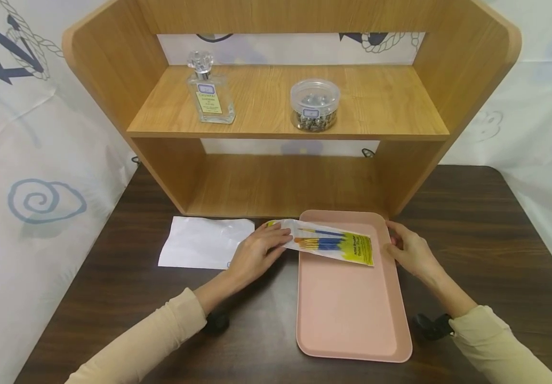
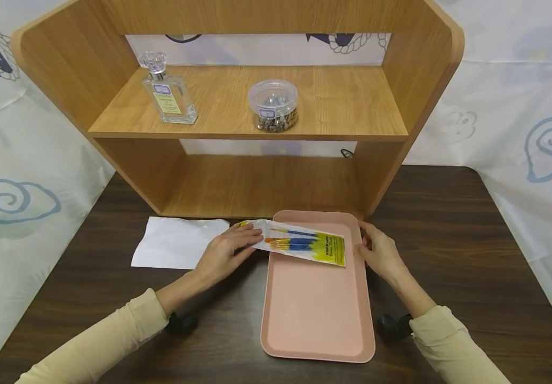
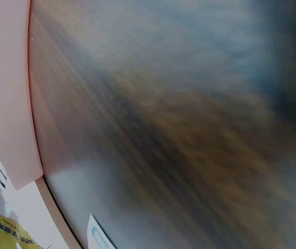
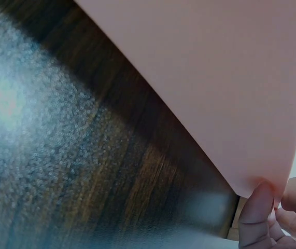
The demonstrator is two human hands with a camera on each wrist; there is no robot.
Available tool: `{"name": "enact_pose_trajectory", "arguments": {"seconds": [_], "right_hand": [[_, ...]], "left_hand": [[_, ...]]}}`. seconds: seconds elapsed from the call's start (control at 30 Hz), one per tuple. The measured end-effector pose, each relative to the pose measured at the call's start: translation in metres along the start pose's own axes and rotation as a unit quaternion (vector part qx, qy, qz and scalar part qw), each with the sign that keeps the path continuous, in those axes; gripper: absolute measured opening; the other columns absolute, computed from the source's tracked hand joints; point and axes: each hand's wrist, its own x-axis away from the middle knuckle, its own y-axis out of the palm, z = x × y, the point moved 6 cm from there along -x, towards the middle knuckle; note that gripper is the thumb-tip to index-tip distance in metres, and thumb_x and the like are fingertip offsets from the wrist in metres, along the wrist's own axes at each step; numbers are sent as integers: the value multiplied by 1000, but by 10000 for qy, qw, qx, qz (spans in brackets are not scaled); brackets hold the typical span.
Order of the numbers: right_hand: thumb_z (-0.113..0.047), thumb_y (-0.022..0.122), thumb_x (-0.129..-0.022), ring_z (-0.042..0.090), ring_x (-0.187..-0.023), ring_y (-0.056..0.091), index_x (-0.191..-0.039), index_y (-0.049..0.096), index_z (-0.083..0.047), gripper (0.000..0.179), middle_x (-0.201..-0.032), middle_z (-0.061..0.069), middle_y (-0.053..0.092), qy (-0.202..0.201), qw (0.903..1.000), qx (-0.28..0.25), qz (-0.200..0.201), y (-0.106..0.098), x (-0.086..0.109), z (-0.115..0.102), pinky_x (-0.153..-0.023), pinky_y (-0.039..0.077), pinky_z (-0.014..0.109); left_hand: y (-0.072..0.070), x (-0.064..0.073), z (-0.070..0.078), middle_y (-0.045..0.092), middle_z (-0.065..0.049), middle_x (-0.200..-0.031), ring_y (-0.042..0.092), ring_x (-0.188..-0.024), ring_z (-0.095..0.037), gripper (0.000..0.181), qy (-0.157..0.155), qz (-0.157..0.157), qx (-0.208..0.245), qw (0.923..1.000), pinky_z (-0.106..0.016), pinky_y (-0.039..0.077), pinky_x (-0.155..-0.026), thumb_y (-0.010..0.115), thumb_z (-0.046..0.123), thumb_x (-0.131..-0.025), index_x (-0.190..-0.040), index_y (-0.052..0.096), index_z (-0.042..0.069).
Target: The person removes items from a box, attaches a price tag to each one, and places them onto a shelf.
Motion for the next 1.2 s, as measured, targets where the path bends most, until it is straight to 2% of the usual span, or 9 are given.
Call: {"name": "enact_pose_trajectory", "arguments": {"seconds": [0.1, 0.4, 0.67, 0.93, 1.1, 1.2], "right_hand": [[3, 57, -85, 11, -61, 50, -133, 38, 13, 52, -83, 11, 51, -42, 10000, 6, 12, 0, 0, 0, -50, 45, 21], [3, 57, -86, 11, -58, 53, -135, 36, 12, 54, -83, 11, 51, -36, 9999, 34, -92, -1, -2, 2, -50, 44, 22], [2, 57, -87, 8, -58, 51, -135, 36, 11, 53, -84, 11, 50, -2, 9999, -91, -115, 0, -2, 3, -51, 47, 22], [0, 57, -88, 7, -58, 51, -136, 36, 11, 53, -85, 11, 51, -7, 9999, -93, -132, 0, -1, 3, -52, 47, 22], [0, 57, -89, 6, -58, 50, -136, 35, 11, 54, -85, 11, 50, -11, 9998, -108, -164, 1, -1, 4, -52, 47, 22], [-1, 57, -89, 6, -57, 50, -136, 35, 11, 54, -84, 11, 50, -31, 9998, -98, -178, 1, -1, 3, -52, 47, 22]], "left_hand": [[-7, 7, 1, 68, -7, -114, 57, -117, -26, 26, 63, -3, -126, 9999, -47, 37, -104, 70, 3, -81, -107, 71, 4], [-32, 37, -3, 69, -5, -111, 57, -117, -24, 32, -83, -45, -186, 9998, -45, 38, -104, 73, 1, -78, -109, 70, 6], [-54, 65, -6, 70, -5, -108, 60, -113, -25, 34, 46, 231, -427, 9988, -41, 37, -105, 75, -2, -73, -106, 72, 6], [-71, 93, -8, 71, -4, -105, 63, -108, -25, 37, -76, 354, -530, 9979, -24, 30, -108, 75, -6, -70, -104, 72, 7], [-79, 109, -12, 71, -3, -106, 63, -107, -24, 40, -268, 228, -484, 9982, -26, 37, -103, 76, -8, -68, -104, 72, 8], [-83, 118, -16, 71, -3, -106, 64, -107, -25, 40, -420, 130, -455, 9980, -24, 36, -102, 76, -8, -68, -105, 72, 9]]}}
